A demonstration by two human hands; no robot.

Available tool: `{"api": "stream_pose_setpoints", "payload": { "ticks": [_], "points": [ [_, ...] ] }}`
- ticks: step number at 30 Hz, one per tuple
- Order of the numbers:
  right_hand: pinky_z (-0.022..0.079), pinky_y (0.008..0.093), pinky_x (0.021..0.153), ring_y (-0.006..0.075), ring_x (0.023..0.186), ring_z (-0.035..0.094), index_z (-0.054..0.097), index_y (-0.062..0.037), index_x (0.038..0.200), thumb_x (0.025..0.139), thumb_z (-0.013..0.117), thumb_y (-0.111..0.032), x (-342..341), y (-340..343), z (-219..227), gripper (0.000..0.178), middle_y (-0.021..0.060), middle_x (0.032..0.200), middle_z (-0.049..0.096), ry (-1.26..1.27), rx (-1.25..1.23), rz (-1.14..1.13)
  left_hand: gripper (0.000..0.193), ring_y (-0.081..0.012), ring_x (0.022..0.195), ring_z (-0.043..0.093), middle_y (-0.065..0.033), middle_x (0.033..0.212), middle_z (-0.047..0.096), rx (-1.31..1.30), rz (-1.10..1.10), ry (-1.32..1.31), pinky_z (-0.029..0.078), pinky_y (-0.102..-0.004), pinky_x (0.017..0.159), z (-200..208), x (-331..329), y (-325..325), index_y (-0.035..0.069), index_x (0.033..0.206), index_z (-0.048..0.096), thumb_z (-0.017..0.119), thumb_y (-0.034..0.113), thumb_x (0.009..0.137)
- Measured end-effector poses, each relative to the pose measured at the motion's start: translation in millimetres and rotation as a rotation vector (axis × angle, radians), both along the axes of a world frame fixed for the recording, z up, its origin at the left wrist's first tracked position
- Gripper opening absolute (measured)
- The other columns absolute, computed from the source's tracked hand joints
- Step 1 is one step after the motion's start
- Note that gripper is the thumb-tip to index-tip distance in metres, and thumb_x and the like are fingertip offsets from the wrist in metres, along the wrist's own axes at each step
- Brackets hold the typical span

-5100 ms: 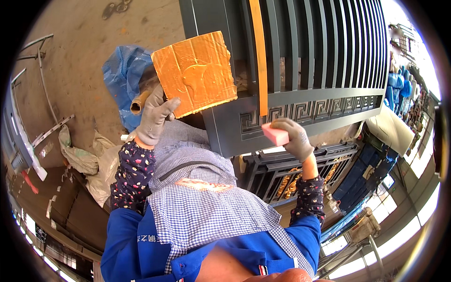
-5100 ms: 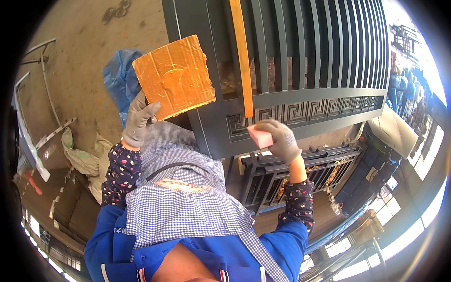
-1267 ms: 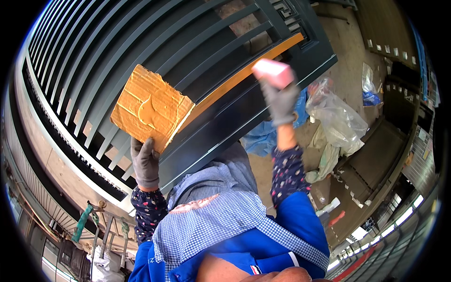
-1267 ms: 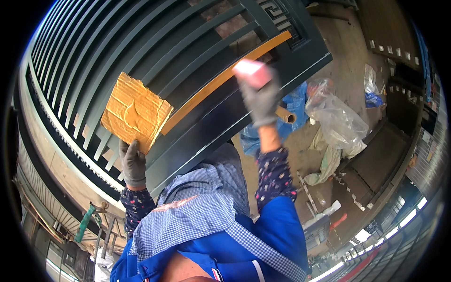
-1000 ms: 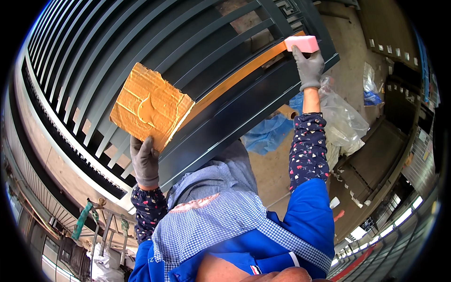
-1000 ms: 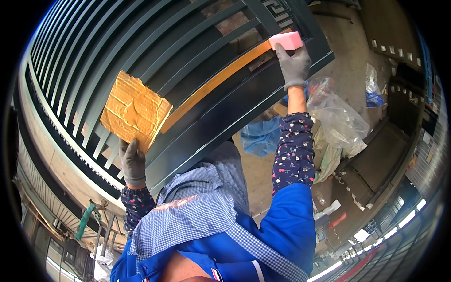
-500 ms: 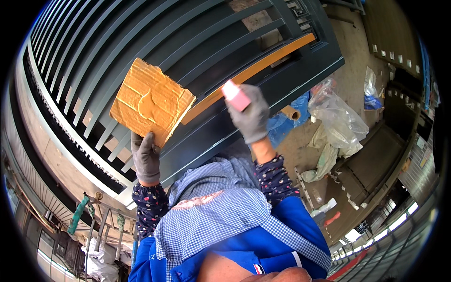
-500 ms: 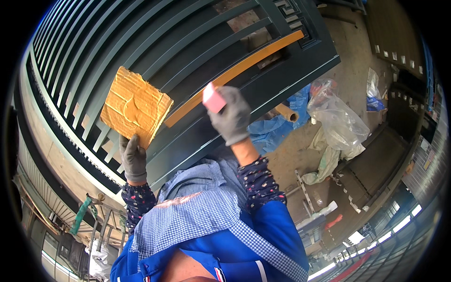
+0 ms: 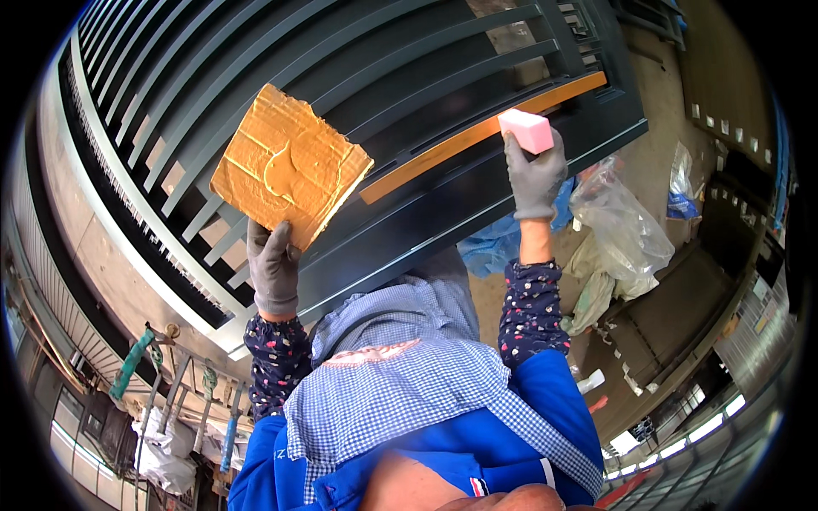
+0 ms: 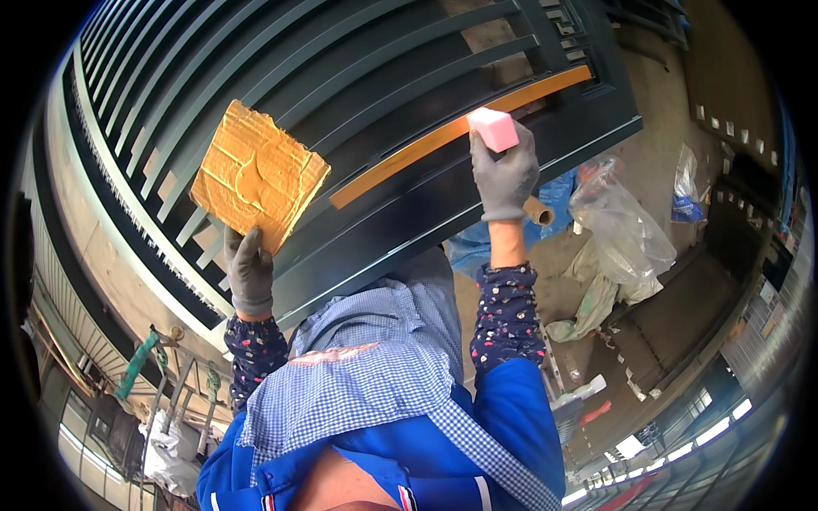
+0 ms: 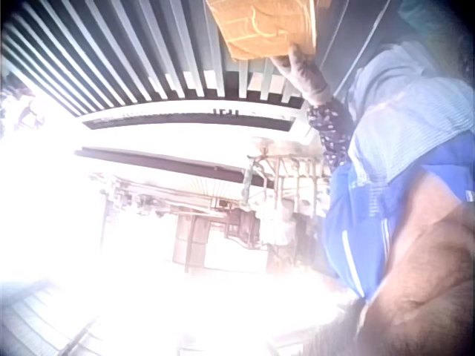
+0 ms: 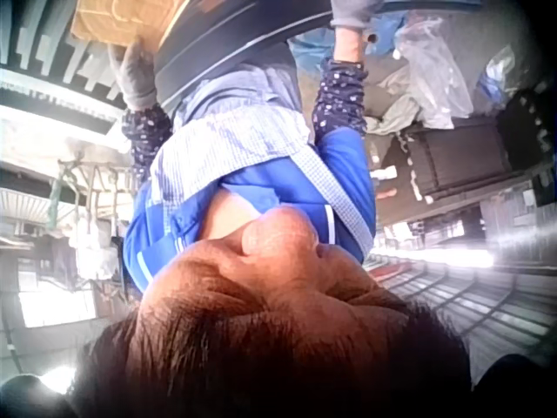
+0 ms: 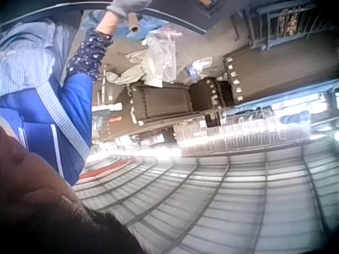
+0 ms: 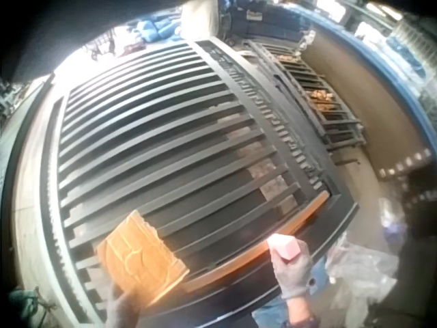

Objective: The person scoops a gold-colored paste from a container onto a square sheet and uses a pink sponge to rub the paste onto a dark metal gate. The person repeatedly applies the paste to different sections of the gate's vertical bars and decorative elements.

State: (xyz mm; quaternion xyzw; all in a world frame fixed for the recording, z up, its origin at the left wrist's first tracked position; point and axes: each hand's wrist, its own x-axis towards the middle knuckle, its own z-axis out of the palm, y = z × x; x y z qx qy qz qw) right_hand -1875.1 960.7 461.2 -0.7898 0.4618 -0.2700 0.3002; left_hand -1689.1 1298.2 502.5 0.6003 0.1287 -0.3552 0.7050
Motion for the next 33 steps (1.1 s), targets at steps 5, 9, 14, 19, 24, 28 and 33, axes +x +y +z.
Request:
{"api": "stream_pose_setpoints", "payload": {
  "ticks": [5,9,14,19,24,28,33],
  "points": [
    [0.055,0.0393,0.08,0.032,0.092,0.069,0.065,-0.0068,0.107,0.077,0.083,-0.016,15,53,12,0.036,0.0118,0.102,0.067,-0.002,-0.05,0.172,0.049,-0.002,0.081,0.057,0.0014,0.117,0.062,0.02,0.027,-0.077,0.043,-0.0134,0.06,0,-5,-4,0.007,0.142,0.048,0.062,0.011,0.095],
    [0.056,0.0401,0.079,0.0323,0.093,0.067,0.063,-0.0074,0.108,0.074,0.081,-0.015,24,102,16,0.04,0.0116,0.104,0.064,0.01,0.022,0.326,0.047,-0.0028,0.075,0.055,0.0012,0.11,0.063,0.031,0.037,-0.061,0.041,-0.0147,0.058,-4,-6,0,0.007,0.14,0.05,0.063,0.011,0.095],
    [0.055,0.0414,0.08,0.0348,0.093,0.067,0.061,-0.0078,0.11,0.071,0.082,-0.017,25,140,23,0.045,0.0122,0.105,0.063,0.015,0.16,0.506,0.042,-0.0029,0.068,0.051,0.0019,0.102,0.063,0.018,0.065,0.006,0.038,-0.0159,0.054,-5,-6,-1,0.007,0.135,0.053,0.064,0.012,0.095],
    [0.054,0.0401,0.08,0.0306,0.091,0.068,0.065,-0.0046,0.102,0.076,0.083,-0.015,18,65,26,0.033,0.0123,0.098,0.066,-0.04,0.105,0.149,0.042,-0.003,0.068,0.052,0.0009,0.104,0.064,0.013,0.127,-0.012,0.038,-0.0161,0.055,1,-11,-10,0.005,0.135,0.053,0.063,0.011,0.095],
    [0.054,0.0401,0.08,0.0316,0.091,0.068,0.066,-0.0061,0.106,0.077,0.084,-0.017,7,35,8,0.036,0.0123,0.1,0.067,0.039,0.094,0.059,0.042,-0.0033,0.071,0.053,-0.0006,0.108,0.064,-0.026,0.089,-0.006,0.04,-0.0162,0.056,0,-8,-6,0.004,0.136,0.052,0.063,0.011,0.096],
    [0.055,0.0403,0.08,0.0325,0.092,0.067,0.064,-0.0076,0.107,0.075,0.081,-0.015,27,77,17,0.037,0.0113,0.102,0.065,0.049,-0.007,0.307,0.042,-0.0037,0.072,0.055,-0.0011,0.109,0.064,-0.024,0.092,0.013,0.041,-0.0166,0.057,-4,-9,-4,0.004,0.137,0.051,0.062,0.009,0.096],
    [0.054,0.042,0.077,0.0332,0.091,0.067,0.061,-0.0102,0.109,0.072,0.079,-0.018,37,130,22,0.042,0.0109,0.103,0.063,0.095,0.104,0.578,0.044,-0.0035,0.068,0.056,-0.0023,0.11,0.066,-0.048,0.104,0.02,0.042,-0.0159,0.055,-3,-9,-3,0.003,0.139,0.05,0.061,0.009,0.097]
  ]
}}
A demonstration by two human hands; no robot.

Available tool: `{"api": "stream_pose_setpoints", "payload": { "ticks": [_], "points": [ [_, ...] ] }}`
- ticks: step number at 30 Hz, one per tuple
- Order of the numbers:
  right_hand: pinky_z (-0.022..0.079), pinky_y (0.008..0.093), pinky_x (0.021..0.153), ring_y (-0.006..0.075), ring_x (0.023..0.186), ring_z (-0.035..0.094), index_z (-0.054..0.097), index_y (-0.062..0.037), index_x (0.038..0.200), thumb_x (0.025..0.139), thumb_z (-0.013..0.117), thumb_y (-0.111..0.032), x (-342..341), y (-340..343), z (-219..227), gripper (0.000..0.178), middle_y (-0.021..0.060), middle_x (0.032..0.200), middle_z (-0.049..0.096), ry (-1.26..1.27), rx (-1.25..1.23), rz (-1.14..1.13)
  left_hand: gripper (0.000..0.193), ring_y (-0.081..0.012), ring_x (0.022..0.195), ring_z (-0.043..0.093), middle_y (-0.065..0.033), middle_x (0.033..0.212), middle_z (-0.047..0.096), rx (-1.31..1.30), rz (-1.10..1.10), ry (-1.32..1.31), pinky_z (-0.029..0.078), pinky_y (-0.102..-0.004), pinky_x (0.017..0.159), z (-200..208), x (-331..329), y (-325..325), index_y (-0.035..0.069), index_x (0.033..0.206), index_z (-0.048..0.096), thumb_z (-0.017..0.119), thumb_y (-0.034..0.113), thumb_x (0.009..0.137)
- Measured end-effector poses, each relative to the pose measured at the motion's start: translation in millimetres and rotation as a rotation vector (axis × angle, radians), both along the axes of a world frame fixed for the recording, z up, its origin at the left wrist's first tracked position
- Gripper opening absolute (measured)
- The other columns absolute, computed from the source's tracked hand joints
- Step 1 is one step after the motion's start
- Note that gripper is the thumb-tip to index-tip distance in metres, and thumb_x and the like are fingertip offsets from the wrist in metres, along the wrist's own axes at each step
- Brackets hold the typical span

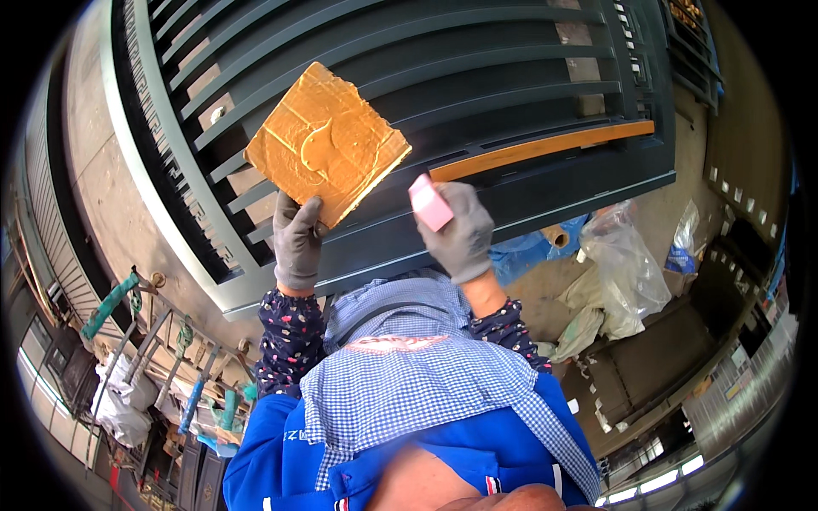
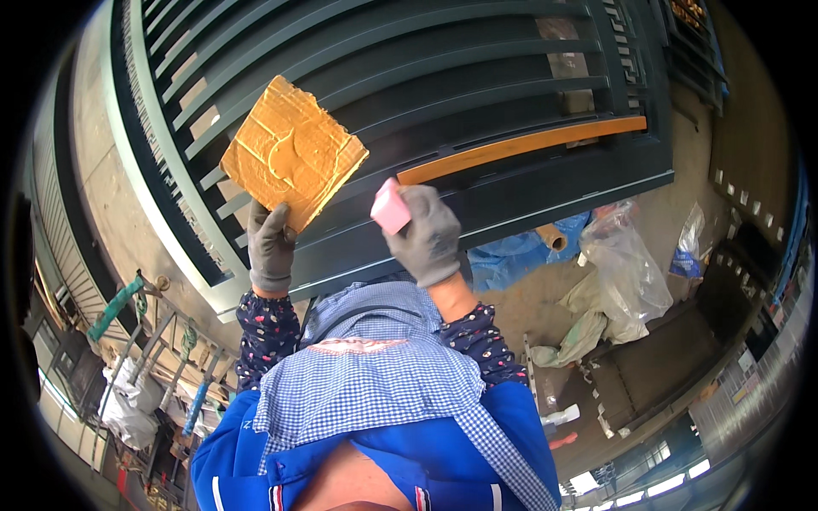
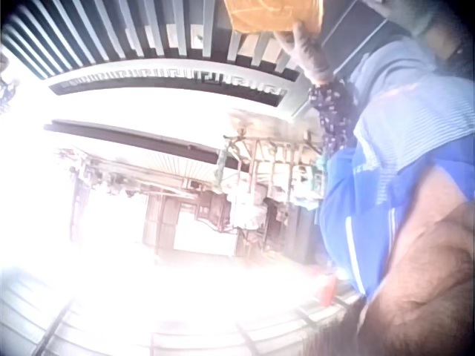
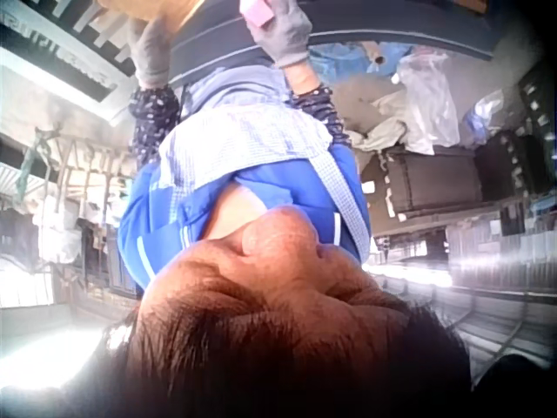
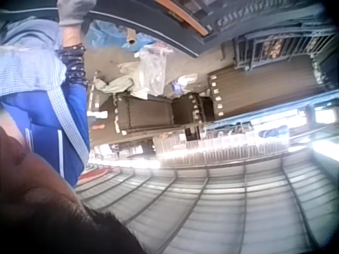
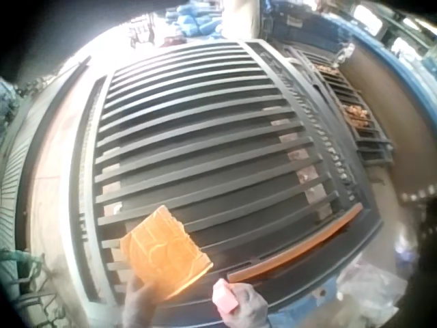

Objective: The person scoops a gold-colored paste from a container onto a square sheet and uses a pink sponge to rub the paste onto a dark metal gate. The person repeatedly applies the paste to different sections of the gate's vertical bars and decorative elements.

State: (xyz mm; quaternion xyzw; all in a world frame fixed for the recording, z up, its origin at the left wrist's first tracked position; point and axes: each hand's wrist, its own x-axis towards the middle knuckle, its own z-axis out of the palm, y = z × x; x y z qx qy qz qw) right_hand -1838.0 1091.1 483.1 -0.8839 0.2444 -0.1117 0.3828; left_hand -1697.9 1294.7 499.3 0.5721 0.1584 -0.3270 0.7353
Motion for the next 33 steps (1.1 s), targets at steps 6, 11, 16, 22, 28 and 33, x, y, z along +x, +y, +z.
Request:
{"api": "stream_pose_setpoints", "payload": {
  "ticks": [6,11,16,22,28,33],
  "points": [
    [0.054,0.0427,0.076,0.0335,0.088,0.067,0.062,-0.0103,0.107,0.073,0.078,-0.015,10,-26,16,0.038,0.0105,0.102,0.064,-0.04,-0.088,-0.109,0.043,-0.0015,0.062,0.054,-0.0004,0.101,0.067,-0.034,0.014,0.006,0.041,-0.0149,0.052,7,-8,5,0.002,0.136,0.052,0.064,0.008,0.095],
    [0.054,0.041,0.075,0.0338,0.089,0.067,0.063,-0.0088,0.107,0.073,0.08,-0.015,6,10,54,0.038,0.0114,0.1,0.065,-0.035,0.044,0.101,0.044,-0.0027,0.063,0.054,-0.0014,0.101,0.068,-0.054,0.07,0.029,0.043,-0.016,0.054,23,-16,10,0.001,0.134,0.054,0.067,0.01,0.093],
    [0.057,0.0416,0.077,0.0347,0.091,0.068,0.061,-0.0016,0.11,0.077,0.08,-0.006,14,-8,105,0.038,0.0155,0.102,0.067,-0.155,0.05,0.043,0.045,-0.0022,0.063,0.054,-0.0019,0.1,0.069,-0.075,0.007,-0.005,0.043,-0.0159,0.056,21,-33,18,0.001,0.135,0.054,0.068,0.012,0.094],
    [0.057,0.0404,0.077,0.0352,0.093,0.068,0.062,-0.0027,0.11,0.075,0.082,-0.011,44,18,118,0.042,0.015,0.102,0.067,-0.212,-0.081,0.277,0.047,-0.0026,0.064,0.053,-0.0011,0.1,0.068,-0.119,-0.087,0.01,0.042,-0.017,0.057,26,-47,16,0.002,0.135,0.055,0.069,0.017,0.093],
    [0.056,0.0395,0.078,0.0354,0.092,0.069,0.064,-0.0021,0.11,0.077,0.08,-0.009,45,44,115,0.038,0.0161,0.103,0.067,-0.128,-0.09,0.18,0.05,-0.003,0.064,0.053,-0.0019,0.1,0.068,-0.099,-0.239,0.027,0.043,-0.018,0.057,36,-42,17,0.001,0.137,0.052,0.068,0.021,0.094],
    [0.054,0.0416,0.075,0.0344,0.089,0.068,0.063,-0.0056,0.111,0.075,0.08,-0.015,31,64,118,0.041,0.0131,0.102,0.066,-0.065,-0.191,0.189,0.05,-0.0033,0.066,0.053,-0.0018,0.101,0.067,-0.162,-0.298,0.018,0.043,-0.0183,0.057,32,-29,33,0.001,0.135,0.052,0.069,0.022,0.094]
  ]
}}
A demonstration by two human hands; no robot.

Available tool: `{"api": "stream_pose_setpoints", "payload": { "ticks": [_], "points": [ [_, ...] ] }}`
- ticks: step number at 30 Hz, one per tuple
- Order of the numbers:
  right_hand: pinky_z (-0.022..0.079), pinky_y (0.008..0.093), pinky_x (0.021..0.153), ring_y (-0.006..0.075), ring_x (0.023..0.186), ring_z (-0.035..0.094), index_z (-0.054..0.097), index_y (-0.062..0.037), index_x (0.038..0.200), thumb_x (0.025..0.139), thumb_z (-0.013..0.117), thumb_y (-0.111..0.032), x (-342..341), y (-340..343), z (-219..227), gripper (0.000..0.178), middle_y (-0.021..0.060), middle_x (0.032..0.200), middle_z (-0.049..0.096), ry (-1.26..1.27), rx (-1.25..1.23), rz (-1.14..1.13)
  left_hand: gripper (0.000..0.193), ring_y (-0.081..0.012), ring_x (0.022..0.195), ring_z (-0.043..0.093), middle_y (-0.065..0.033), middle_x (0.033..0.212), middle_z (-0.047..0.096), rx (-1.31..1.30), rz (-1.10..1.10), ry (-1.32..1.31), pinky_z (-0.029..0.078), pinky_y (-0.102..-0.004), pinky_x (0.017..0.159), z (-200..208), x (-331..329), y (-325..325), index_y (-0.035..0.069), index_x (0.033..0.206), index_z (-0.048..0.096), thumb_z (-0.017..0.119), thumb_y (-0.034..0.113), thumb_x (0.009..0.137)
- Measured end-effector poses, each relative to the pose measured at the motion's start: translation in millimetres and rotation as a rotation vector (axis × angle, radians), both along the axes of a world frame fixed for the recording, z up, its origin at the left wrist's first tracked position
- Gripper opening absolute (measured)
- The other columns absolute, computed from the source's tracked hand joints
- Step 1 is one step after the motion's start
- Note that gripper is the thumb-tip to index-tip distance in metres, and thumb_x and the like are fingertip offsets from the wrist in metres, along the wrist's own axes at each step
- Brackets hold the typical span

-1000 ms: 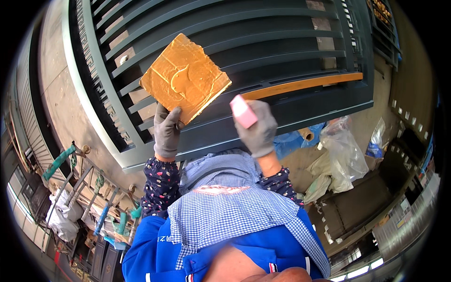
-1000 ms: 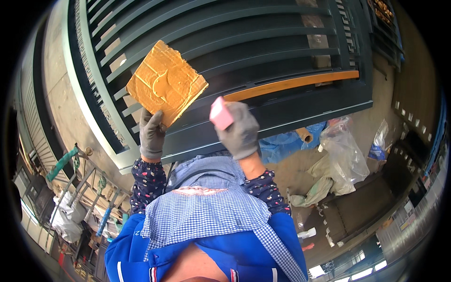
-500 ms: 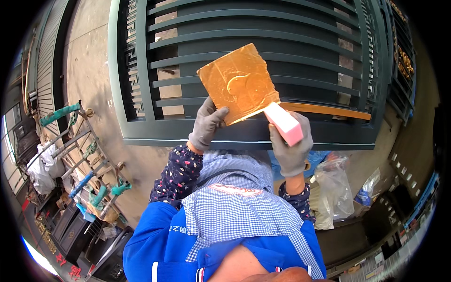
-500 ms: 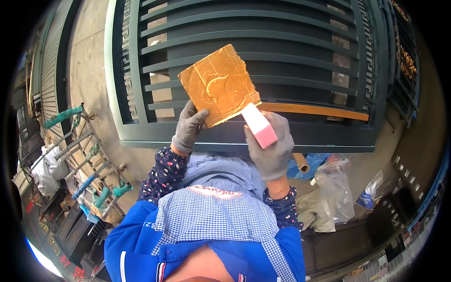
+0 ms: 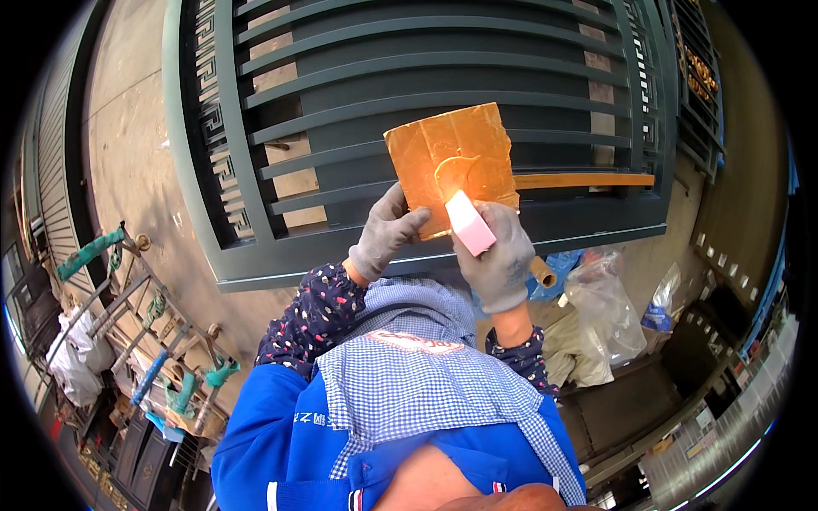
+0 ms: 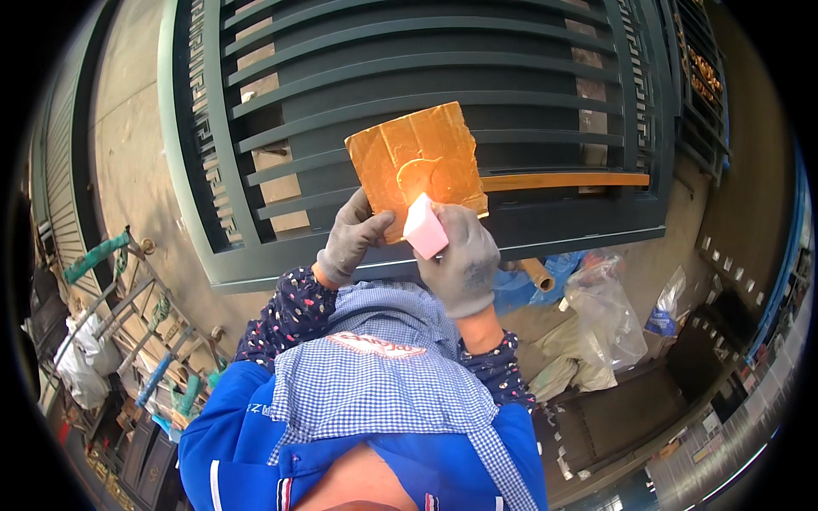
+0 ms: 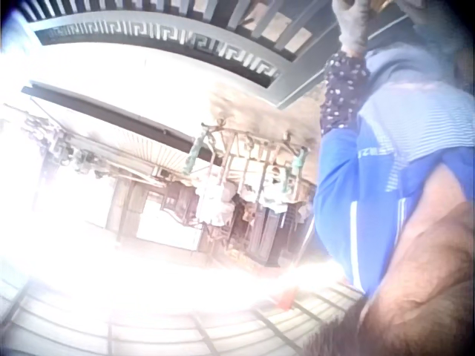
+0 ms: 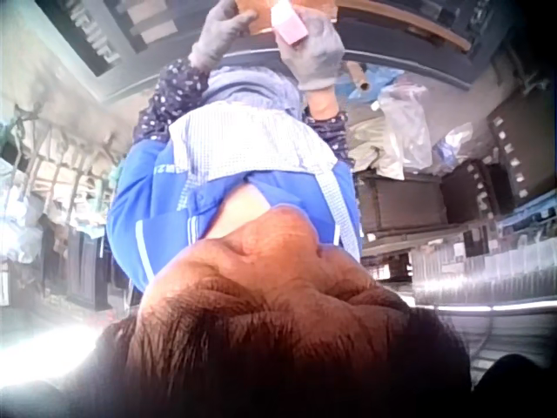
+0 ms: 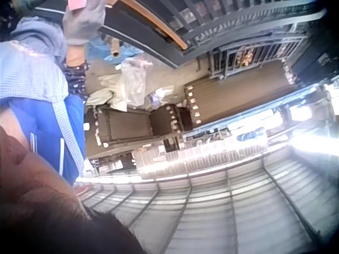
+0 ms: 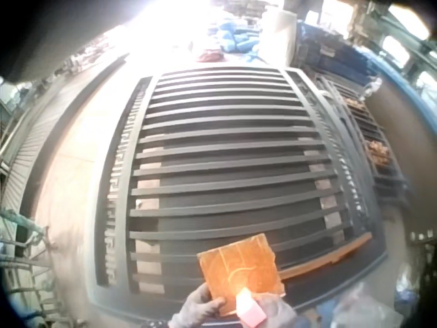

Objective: The person scoops a gold-colored paste from a container onto a square sheet and uses a pink sponge to rub the paste onto a dark metal gate. The person repeatedly applies the paste to different sections of the gate's vertical bars and decorative elements.

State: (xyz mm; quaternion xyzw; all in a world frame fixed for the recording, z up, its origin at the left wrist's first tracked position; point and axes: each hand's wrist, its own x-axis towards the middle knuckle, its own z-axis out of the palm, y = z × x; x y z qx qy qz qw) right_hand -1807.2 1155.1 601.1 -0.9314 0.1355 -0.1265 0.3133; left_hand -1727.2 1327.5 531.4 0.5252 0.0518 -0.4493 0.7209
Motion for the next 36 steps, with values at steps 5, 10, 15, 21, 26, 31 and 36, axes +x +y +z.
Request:
{"api": "stream_pose_setpoints", "payload": {
  "ticks": [5,10,15,21,26,31,36],
  "points": [
    [0.053,0.0425,0.074,0.0334,0.09,0.067,0.06,-0.007,0.115,0.074,0.08,-0.019,2,16,-4,0.047,0.0125,0.105,0.065,0.013,-0.061,-0.107,0.048,-0.0032,0.067,0.053,-0.001,0.1,0.067,-0.002,-0.071,0.01,0.043,-0.0183,0.057,-3,13,17,0.003,0.135,0.054,0.07,0.023,0.093],
    [0.055,0.039,0.076,0.0313,0.088,0.069,0.062,-0.0041,0.111,0.073,0.079,-0.011,-4,52,-13,0.042,0.0133,0.1,0.067,-0.025,0.078,-0.119,0.047,-0.0036,0.066,0.054,0.0011,0.099,0.068,0.04,-0.071,0.03,0.043,-0.0175,0.057,-14,20,36,0.004,0.135,0.054,0.069,0.019,0.094],
    [0.054,0.0255,0.069,0.0103,0.076,0.067,0.068,0.0037,0.106,0.085,0.078,-0.005,-24,31,-18,0.025,0.0043,0.092,0.072,-0.138,0.885,-0.611,0.047,-0.0037,0.064,0.055,0.0004,0.099,0.068,0.1,-0.08,0.009,0.044,-0.018,0.056,-20,32,45,0.003,0.137,0.053,0.067,0.015,0.093],
    [0.048,0.0196,0.055,0.0072,0.063,0.062,0.063,0.0029,0.102,0.087,0.075,-0.002,-51,-42,-79,0.019,0.0043,0.082,0.068,-0.273,0.656,-0.898,0.049,-0.0049,0.063,0.056,-0.0017,0.099,0.067,0.12,-0.028,0.008,0.045,-0.0179,0.055,-28,49,61,0.001,0.137,0.052,0.068,0.013,0.092],
    [0.053,0.0248,0.064,0.0108,0.071,0.066,0.062,0.0012,0.103,0.084,0.079,-0.006,-52,-73,-100,0.026,0.0062,0.086,0.069,-0.238,0.427,-0.85,0.054,-0.0062,0.073,0.062,-0.0048,0.111,0.068,0.113,0.009,0.014,0.047,-0.018,0.057,-26,59,72,0.001,0.142,0.046,0.067,0.013,0.093],
    [0.055,0.0283,0.073,0.0132,0.081,0.068,0.063,0.0003,0.104,0.083,0.081,-0.01,-48,-82,-105,0.029,0.0055,0.092,0.069,-0.21,0.366,-0.824,0.053,-0.0058,0.072,0.061,-0.0047,0.112,0.068,0.136,0.021,0.019,0.047,-0.0181,0.059,-25,61,77,0.002,0.141,0.047,0.067,0.014,0.094],
    [0.055,0.0283,0.071,0.0133,0.079,0.068,0.064,0.0003,0.104,0.082,0.081,-0.009,-46,-80,-104,0.029,0.0061,0.092,0.069,-0.197,0.397,-0.816,0.054,-0.0055,0.072,0.061,-0.0049,0.112,0.068,0.127,-0.006,0.016,0.047,-0.0177,0.059,-28,62,82,0.002,0.142,0.047,0.068,0.015,0.093]
  ]
}}
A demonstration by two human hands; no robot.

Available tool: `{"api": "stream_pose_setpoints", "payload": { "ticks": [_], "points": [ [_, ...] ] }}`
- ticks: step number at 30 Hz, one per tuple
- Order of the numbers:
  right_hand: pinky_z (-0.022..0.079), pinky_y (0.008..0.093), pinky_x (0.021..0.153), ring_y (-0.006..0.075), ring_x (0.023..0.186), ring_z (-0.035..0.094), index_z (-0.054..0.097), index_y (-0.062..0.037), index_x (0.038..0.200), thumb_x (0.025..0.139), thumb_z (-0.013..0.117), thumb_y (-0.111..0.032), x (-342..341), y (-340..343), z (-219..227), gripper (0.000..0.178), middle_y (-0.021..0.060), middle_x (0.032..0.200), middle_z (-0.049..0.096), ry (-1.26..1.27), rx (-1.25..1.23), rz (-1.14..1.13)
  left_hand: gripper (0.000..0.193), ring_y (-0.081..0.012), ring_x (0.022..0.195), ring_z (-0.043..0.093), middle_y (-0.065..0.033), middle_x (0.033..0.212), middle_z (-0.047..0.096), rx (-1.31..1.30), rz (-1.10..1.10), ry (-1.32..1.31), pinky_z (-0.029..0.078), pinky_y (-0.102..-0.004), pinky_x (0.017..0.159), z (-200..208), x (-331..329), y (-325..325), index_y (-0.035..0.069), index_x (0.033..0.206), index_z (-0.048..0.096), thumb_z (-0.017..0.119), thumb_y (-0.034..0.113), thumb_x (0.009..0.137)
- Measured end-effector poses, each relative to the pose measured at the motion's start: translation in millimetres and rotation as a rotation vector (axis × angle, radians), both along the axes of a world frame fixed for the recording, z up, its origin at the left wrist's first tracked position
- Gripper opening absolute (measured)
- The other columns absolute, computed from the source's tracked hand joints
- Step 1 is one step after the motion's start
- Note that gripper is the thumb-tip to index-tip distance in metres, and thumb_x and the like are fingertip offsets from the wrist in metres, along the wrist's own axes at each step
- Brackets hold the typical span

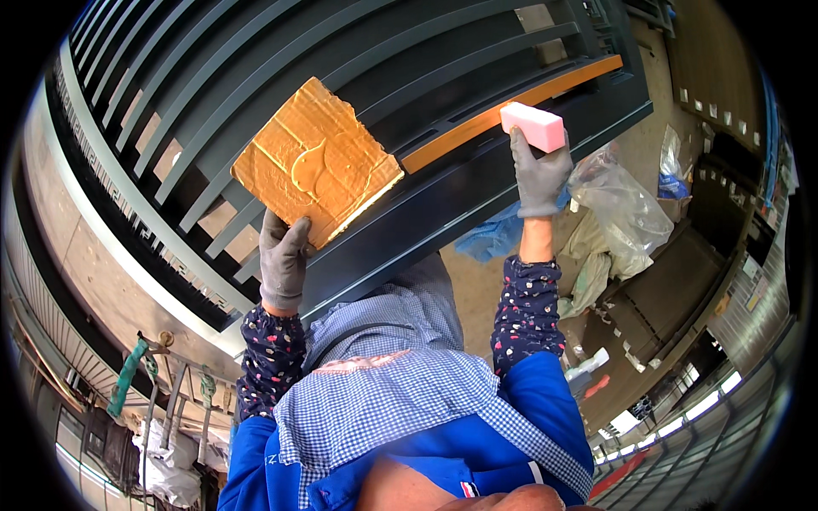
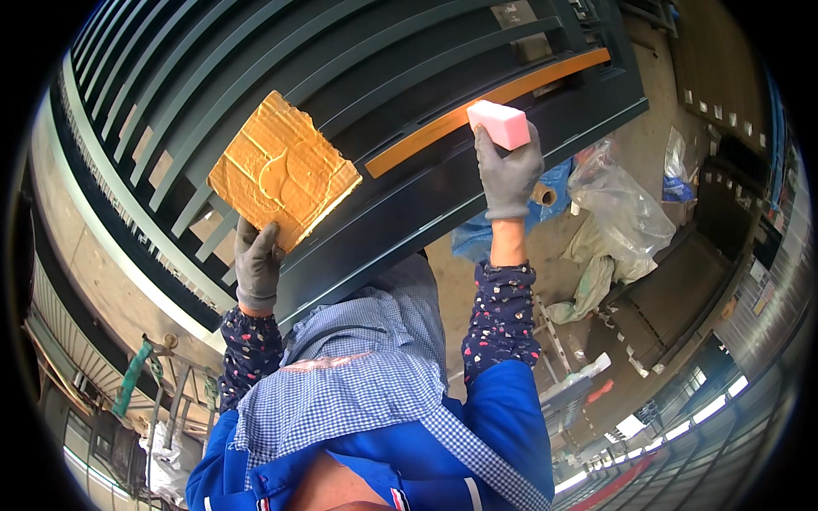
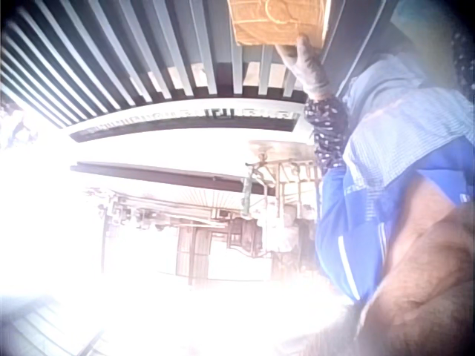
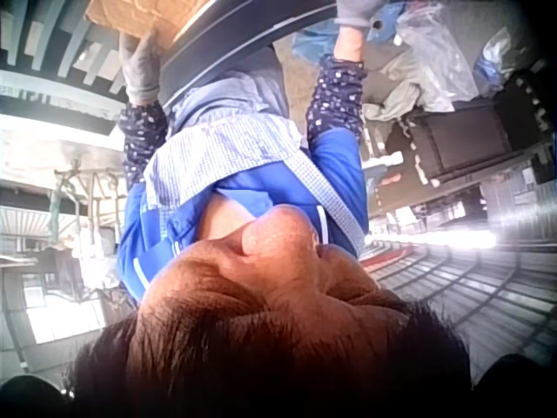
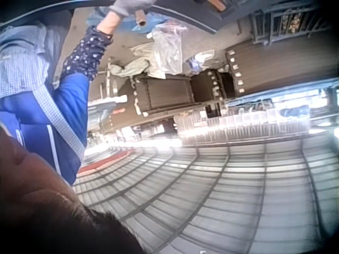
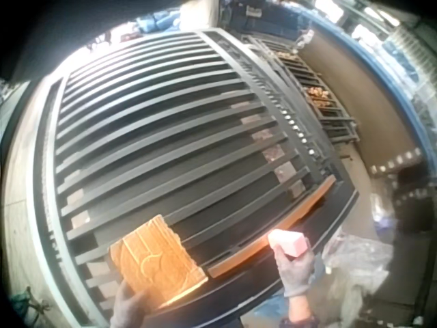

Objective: The person scoops a gold-colored paste from a container onto a square sheet and uses a pink sponge to rub the paste onto a dark metal gate. The person repeatedly applies the paste to different sections of the gate's vertical bars and decorative elements.

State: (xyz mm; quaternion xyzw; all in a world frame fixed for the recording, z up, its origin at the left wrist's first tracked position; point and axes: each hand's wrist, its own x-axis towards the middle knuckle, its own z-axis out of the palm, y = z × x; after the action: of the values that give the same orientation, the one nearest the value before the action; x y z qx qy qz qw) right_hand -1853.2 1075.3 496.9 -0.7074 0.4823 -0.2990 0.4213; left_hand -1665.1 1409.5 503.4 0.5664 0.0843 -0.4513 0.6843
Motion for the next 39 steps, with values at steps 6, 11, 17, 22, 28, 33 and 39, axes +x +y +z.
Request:
{"api": "stream_pose_setpoints", "payload": {
  "ticks": [6,11,17,22,28,33,39],
  "points": [
    [0.055,0.029,0.067,0.0158,0.076,0.069,0.063,-0.0007,0.106,0.081,0.082,-0.01,10,33,13,0.033,0.008,0.09,0.068,0.122,-0.024,0.061,0.055,-0.0053,0.072,0.061,-0.005,0.112,0.068,-0.003,0.029,0.013,0.046,-0.0171,0.058,1,0,1,0.002,0.143,0.046,0.068,0.014,0.094],
    [0.055,0.036,0.077,0.0274,0.088,0.069,0.065,-0.004,0.107,0.078,0.083,-0.01,20,73,19,0.035,0.0113,0.101,0.067,0.132,-0.083,0.18,0.055,-0.0056,0.073,0.062,-0.0047,0.112,0.068,-0.008,0.023,0.018,0.047,-0.0179,0.058,3,0,4,0.003,0.143,0.046,0.068,0.014,0.094],
    [0.055,0.0366,0.078,0.0274,0.089,0.069,0.066,-0.0029,0.102,0.076,0.083,-0.009,20,90,40,0.031,0.0113,0.099,0.068,0.1,-0.079,0.261,0.056,-0.0058,0.072,0.062,-0.0038,0.111,0.068,0.015,0.046,0.002,0.047,-0.0186,0.058,3,-1,5,0.004,0.144,0.046,0.068,0.015,0.094],
    [0.054,0.0306,0.066,0.0174,0.073,0.067,0.065,-0.0007,0.101,0.08,0.082,-0.008,9,13,35,0.028,0.0086,0.091,0.068,0.107,-0.123,0.071,0.055,-0.006,0.072,0.062,-0.0044,0.11,0.068,0.0,0.03,-0.008,0.047,-0.018,0.058,0,2,8,0.004,0.143,0.047,0.068,0.016,0.094],
    [0.053,0.0253,0.06,0.0113,0.066,0.066,0.063,0.0008,0.102,0.081,0.082,-0.01,10,-22,21,0.031,0.0068,0.084,0.069,0.071,-0.074,0.087,0.055,-0.0061,0.072,0.062,-0.0052,0.11,0.068,0.002,0.024,-0.023,0.047,-0.0176,0.057,-1,4,11,0.003,0.143,0.046,0.068,0.015,0.094],
    [0.052,0.0253,0.058,0.0105,0.064,0.065,0.063,0.0,0.101,0.082,0.082,-0.011,16,-6,29,0.029,0.0053,0.08,0.068,0.134,-0.037,0.08,0.056,-0.0063,0.073,0.062,-0.0056,0.112,0.068,0.012,0.034,-0.007,0.047,-0.0177,0.058,-1,4,13,0.002,0.144,0.045,0.067,0.015,0.094],
    [0.055,0.0345,0.074,0.0247,0.083,0.071,0.065,-0.0031,0.106,0.079,0.081,-0.01,0,47,31,0.033,0.011,0.094,0.07,0.235,-0.104,0.182,0.055,-0.006,0.073,0.061,-0.0048,0.111,0.068,0.011,0.044,0.006,0.046,-0.0178,0.059,-1,2,12,0.002,0.143,0.045,0.068,0.015,0.094]
  ]
}}
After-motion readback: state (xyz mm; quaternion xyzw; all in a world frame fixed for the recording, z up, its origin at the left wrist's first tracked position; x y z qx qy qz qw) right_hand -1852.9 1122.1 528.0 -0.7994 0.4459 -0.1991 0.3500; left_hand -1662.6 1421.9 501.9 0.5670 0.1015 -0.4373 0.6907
